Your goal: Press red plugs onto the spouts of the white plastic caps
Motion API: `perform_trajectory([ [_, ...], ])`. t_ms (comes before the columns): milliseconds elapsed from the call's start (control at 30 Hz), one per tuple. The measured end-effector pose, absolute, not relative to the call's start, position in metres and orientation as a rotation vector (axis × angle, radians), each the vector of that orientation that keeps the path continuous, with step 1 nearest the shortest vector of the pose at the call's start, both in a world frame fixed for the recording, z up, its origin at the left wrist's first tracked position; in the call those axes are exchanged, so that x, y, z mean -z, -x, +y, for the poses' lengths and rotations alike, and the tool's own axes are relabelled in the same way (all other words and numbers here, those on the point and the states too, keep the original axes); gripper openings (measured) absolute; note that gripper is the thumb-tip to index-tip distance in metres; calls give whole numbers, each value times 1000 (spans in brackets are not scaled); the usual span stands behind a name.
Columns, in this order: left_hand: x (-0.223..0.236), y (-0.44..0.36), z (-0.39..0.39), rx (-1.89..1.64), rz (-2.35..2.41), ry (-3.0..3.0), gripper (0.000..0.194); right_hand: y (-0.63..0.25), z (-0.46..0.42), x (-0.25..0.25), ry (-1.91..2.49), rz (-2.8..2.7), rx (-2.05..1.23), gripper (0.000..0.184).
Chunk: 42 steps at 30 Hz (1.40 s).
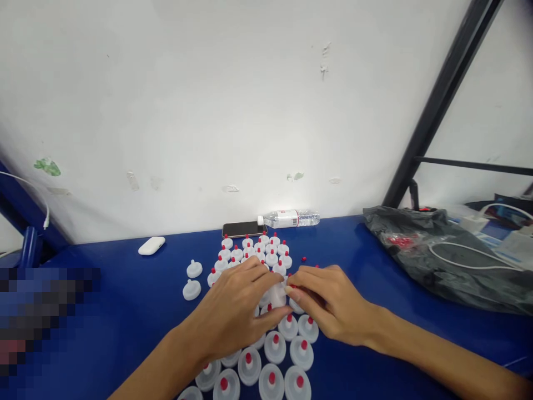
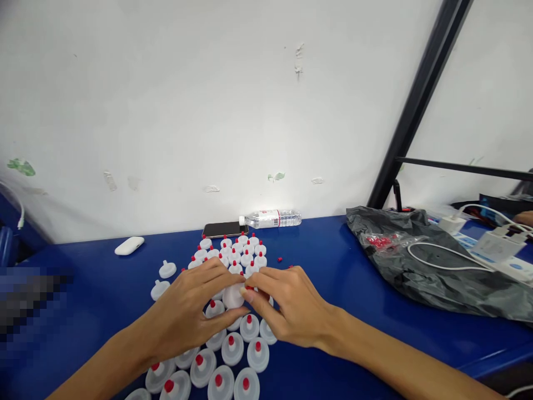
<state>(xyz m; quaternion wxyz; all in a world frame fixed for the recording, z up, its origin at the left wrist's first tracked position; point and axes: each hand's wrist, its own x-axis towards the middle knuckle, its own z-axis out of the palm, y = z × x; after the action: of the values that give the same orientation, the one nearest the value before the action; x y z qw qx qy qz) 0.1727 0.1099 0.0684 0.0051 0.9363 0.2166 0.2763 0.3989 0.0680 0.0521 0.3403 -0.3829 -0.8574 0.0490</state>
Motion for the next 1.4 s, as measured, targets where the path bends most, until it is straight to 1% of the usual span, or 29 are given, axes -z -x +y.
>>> perform_trajectory([
  [67, -66, -175, 110, -901, 610, -2966, 21, -399, 68, -52, 1013, -2256, -182, 25],
  [200, -71, -178, 105, -917, 551, -2992, 13, -399, 71, -54, 1008, -2313, -179, 33],
  [367, -85, -179, 94, -885, 639, -2759, 6, -397, 66, -63, 836, -2279, -183, 37],
  [467, -93, -178, 90, -760, 665, -2546, 15, -393, 61, -68, 775, -2272, -215, 38],
  [600, -97, -178, 91, -548, 645, -2256, 27, -389, 59, -67, 721, -2266, -176, 40],
  [833, -93, -175, 96, -396, 617, -1995, 24, -390, 61, -63, 659, -2257, -82, 38],
  [933, -100, -154, 113, -432, 690, -1988, 35, -409, 71, -69, 842, -2017, -81, 43],
  [1000, -106, -133, 130, -616, 853, -2029, 47, -427, 83, -74, 1072, -1879, -90, 46],
  [1033, -109, -124, 140, -729, 958, -2060, 45, -434, 90, -75, 1158, -1901, -89, 45],
  [1100, -109, -107, 160, -887, 1181, -2140, 33, -445, 103, -72, 1291, -2070, -69, 36],
  [1133, -107, -102, 169, -918, 1278, -2173, 34, -448, 108, -69, 1346, -2173, -55, 33],
  [1267, -85, -91, 192, -850, 1503, -2314, 36, -449, 117, -53, 1440, -2398, -50, 28],
  [1400, -71, -90, 198, -748, 1554, -2366, 33, -446, 113, -54, 1466, -2358, -42, 28],
])
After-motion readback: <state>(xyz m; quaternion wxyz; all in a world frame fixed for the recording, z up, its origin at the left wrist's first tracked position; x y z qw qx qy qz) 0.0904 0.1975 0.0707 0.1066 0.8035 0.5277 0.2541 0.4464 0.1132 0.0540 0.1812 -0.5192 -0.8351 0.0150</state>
